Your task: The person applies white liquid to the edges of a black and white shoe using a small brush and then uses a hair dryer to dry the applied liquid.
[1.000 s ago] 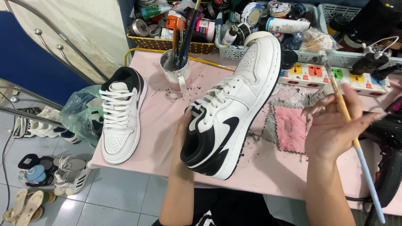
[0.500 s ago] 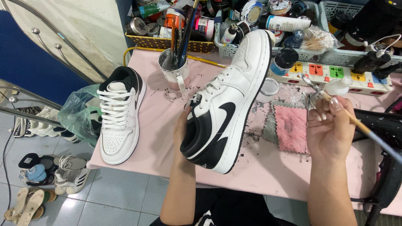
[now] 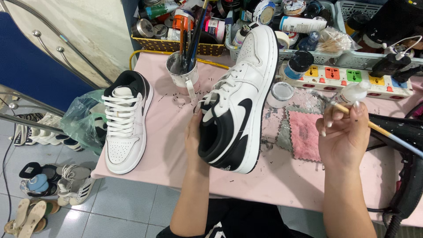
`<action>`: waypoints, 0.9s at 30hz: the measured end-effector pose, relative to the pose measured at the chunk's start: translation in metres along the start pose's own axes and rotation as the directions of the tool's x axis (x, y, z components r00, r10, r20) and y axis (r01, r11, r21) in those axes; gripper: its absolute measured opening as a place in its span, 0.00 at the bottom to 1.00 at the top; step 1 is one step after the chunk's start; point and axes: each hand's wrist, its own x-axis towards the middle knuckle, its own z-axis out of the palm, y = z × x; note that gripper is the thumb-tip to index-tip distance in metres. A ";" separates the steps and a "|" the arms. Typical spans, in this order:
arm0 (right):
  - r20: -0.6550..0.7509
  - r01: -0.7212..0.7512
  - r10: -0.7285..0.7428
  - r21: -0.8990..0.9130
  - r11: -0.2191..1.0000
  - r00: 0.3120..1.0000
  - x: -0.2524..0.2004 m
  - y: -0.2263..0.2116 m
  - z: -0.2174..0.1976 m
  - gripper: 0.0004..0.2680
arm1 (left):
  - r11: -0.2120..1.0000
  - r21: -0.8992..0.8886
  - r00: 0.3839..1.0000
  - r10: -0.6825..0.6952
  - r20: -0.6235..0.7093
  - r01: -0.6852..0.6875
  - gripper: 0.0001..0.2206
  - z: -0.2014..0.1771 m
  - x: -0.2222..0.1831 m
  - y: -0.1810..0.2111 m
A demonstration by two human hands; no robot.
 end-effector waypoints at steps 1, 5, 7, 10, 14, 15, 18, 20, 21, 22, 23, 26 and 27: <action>0.022 0.016 -0.016 -0.005 1.000 1.000 -0.002 0.000 -0.001 0.11 | 1.000 0.025 1.000 0.013 -0.009 -0.013 0.18 0.003 -0.001 0.000; 0.100 0.102 -0.099 -0.019 0.995 0.990 -0.009 -0.001 -0.007 0.06 | 0.995 0.093 0.999 0.023 -0.036 -0.020 0.18 0.008 -0.001 0.004; 0.124 0.157 -0.148 -0.062 0.986 0.981 -0.013 -0.006 -0.011 0.03 | 0.990 0.136 0.986 0.067 -0.154 -0.046 0.16 0.011 0.006 0.002; 0.225 0.245 -0.205 -0.169 0.955 0.953 -0.017 -0.021 -0.014 0.04 | 0.948 0.268 0.976 0.201 -0.079 -0.174 0.17 0.012 0.018 0.005; 0.375 0.357 -0.205 -0.400 0.844 0.904 -0.025 -0.047 -0.004 0.04 | 0.959 0.183 0.974 0.203 0.098 -0.218 0.18 0.019 0.032 0.015; 0.373 0.371 -0.214 -0.425 0.826 0.903 -0.027 -0.050 0.002 0.04 | 0.954 0.212 0.978 0.203 0.056 -0.210 0.17 0.023 0.036 0.017; 0.361 0.412 -0.259 -0.454 0.790 0.896 -0.029 -0.053 0.020 0.05 | 0.940 0.281 0.979 0.205 -0.016 -0.192 0.16 0.033 0.043 0.021; 0.418 0.484 -0.298 -0.463 0.742 0.858 -0.028 -0.050 0.031 0.05 | 0.932 0.307 0.979 0.203 0.004 -0.194 0.16 0.036 0.045 0.024; 0.463 0.531 -0.316 -0.464 0.709 0.828 -0.028 -0.049 0.035 0.05 | 0.955 0.234 0.983 0.176 0.051 -0.183 0.16 0.037 0.046 0.024; 0.462 0.518 -0.303 -0.465 0.718 0.833 -0.027 -0.047 0.037 0.06 | 0.973 0.161 0.983 0.153 0.099 -0.167 0.16 0.038 0.047 0.023; 0.462 0.506 -0.289 -0.465 0.726 0.839 -0.029 -0.046 0.039 0.06 | 0.985 0.087 0.980 0.133 0.148 -0.147 0.16 0.038 0.047 0.023; 0.465 0.487 -0.260 -0.478 0.731 0.846 -0.031 -0.046 0.037 0.08 | 0.984 0.100 0.978 0.128 0.165 -0.146 0.16 0.035 0.050 0.022; 0.467 0.484 -0.253 -0.484 0.729 0.847 -0.032 -0.046 0.035 0.08 | 0.981 0.120 0.978 0.134 0.161 -0.154 0.16 0.034 0.050 0.022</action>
